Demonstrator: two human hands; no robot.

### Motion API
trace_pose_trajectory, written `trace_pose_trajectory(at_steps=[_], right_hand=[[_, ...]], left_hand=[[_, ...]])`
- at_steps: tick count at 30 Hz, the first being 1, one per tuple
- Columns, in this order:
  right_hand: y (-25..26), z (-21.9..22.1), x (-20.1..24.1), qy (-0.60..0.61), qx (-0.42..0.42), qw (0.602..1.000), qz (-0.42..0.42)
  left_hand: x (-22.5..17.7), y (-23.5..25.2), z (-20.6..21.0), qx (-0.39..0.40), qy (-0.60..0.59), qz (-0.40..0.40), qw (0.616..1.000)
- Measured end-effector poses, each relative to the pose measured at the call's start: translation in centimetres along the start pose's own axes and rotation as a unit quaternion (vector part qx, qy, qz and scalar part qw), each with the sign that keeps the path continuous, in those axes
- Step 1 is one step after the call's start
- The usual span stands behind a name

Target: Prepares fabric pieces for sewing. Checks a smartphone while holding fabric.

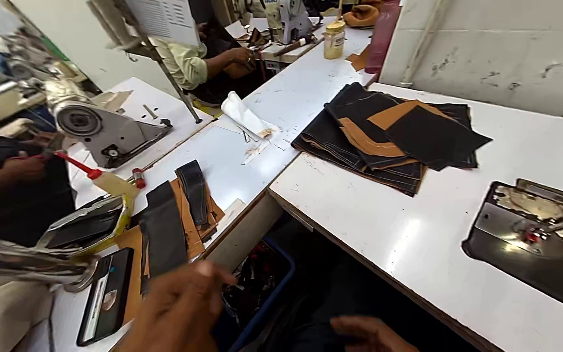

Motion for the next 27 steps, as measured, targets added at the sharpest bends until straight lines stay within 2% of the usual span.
trace_pose_trajectory(at_steps=[3, 5, 8, 10, 14, 16, 20, 23, 27], right_hand=[[1.9, 1.9, 2.3, -0.042, -0.002, 0.997, -0.061], [2.2, 2.5, 2.4, -0.047, 0.002, 0.998, -0.051], [1.2, 1.5, 1.6, -0.049, -0.052, 0.997, -0.01], [0.5, -0.1, 1.3, -0.031, -0.084, 0.996, -0.004], [-0.7, -3.8, 0.8, 0.003, -0.13, 0.991, -0.01], [-1.5, -5.5, 0.5, 0.006, -0.163, 0.987, -0.009], [-3.5, -8.3, 0.4, -0.051, -0.245, 0.968, 0.012], [-4.4, -9.8, 1.0, -0.076, -0.309, 0.948, 0.012], [-4.9, -10.6, 1.8, -0.085, -0.342, 0.936, 0.011]], left_hand=[[-1.5, 0.6, 9.5, 0.076, -0.186, 0.023, 0.979], [-2.0, 0.9, 12.9, 0.08, -0.229, 0.017, 0.97], [-1.3, 1.4, 14.4, 0.098, -0.154, 0.029, 0.983], [0.1, 1.7, 14.5, 0.158, -0.094, 0.033, 0.982], [2.9, 1.2, 14.3, 0.328, -0.132, -0.04, 0.934], [4.1, 1.0, 13.9, 0.361, -0.14, -0.055, 0.92], [5.9, 1.6, 13.2, 0.347, -0.118, -0.051, 0.929], [6.5, 2.6, 13.4, 0.28, -0.11, -0.067, 0.951], [6.2, 3.6, 14.2, 0.21, -0.138, -0.088, 0.964]])
Point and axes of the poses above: each hand's wrist, its own y-axis towards the middle knuckle, its own z-axis out of the palm, x = y × z, the point moved 6 cm from there along y, towards the middle knuckle, and after that the axes turned 10 degrees about -x, right-handed, at the moved point
